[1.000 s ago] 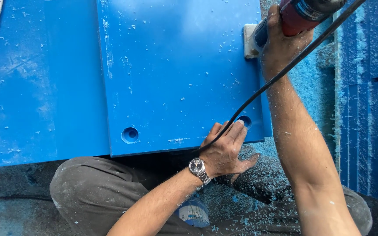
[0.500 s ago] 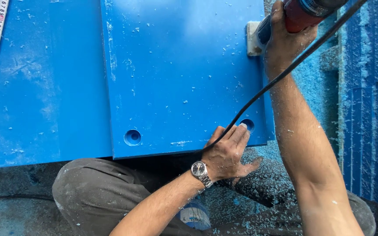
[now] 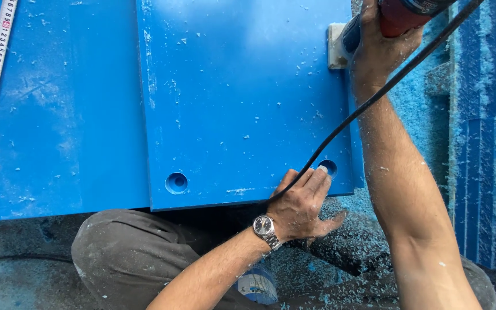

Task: Using a handheld power router to smooth or bevel the edges of large blue plastic blocks on a factory floor.

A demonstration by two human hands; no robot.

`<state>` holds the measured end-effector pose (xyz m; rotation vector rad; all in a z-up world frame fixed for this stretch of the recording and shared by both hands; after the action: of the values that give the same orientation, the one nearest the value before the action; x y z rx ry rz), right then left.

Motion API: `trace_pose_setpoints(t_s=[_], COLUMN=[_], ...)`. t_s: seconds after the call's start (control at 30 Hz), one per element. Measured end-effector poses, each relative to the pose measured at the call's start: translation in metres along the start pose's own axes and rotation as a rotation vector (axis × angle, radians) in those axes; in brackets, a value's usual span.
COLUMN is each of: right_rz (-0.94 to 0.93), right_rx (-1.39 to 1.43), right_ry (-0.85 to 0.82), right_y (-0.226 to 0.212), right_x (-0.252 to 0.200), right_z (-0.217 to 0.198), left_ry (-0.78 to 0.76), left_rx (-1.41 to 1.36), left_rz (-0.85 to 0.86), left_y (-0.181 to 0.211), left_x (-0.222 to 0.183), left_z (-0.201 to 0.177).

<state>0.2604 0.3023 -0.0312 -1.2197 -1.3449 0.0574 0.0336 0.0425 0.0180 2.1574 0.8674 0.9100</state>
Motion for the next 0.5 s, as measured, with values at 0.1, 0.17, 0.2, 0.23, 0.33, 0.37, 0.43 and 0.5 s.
trace_pose_setpoints(t_s=[0.1,0.17,0.2,0.23,0.33,0.37,0.43,0.5], right_rz=[-0.007,-0.018,-0.041,-0.064,-0.007,-0.007,-0.056,-0.062], right_rx=[0.000,-0.021,-0.047,-0.074,-0.014,-0.014,0.007,0.007], right_ry=[0.003,0.005,0.013,0.021,0.002,0.002,0.031,0.026], right_y=[0.000,0.001,0.001,0.001,0.001,0.008,0.019,0.021], right_x=[0.003,0.004,0.005,0.006,0.007,0.008,0.008,0.011], right_z=[0.000,0.002,0.002,0.002,0.005,0.006,0.007,0.008], left_ry=[0.001,0.006,0.006,0.005,-0.003,-0.003,0.004,0.005], left_rx=[-0.002,0.002,-0.004,-0.009,-0.012,-0.011,-0.007,-0.011], left_rz=[0.003,0.002,-0.001,-0.005,-0.009,-0.009,-0.004,-0.003], left_y=[0.000,0.000,0.000,-0.001,0.000,-0.001,-0.001,-0.002], left_x=[0.001,0.000,0.000,-0.001,0.000,0.000,-0.001,-0.002], left_z=[0.000,0.000,0.001,0.002,0.001,0.002,0.003,0.003])
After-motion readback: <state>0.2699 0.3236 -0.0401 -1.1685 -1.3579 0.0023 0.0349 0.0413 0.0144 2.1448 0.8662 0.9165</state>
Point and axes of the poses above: each hand's wrist, its own x-axis towards the middle knuckle, its own z-axis out of the palm, y = z × x, the point moved 6 cm from there along x, towards the middle knuckle, and after that the axes turned 14 degrees about -x, right-handed, at the moved point
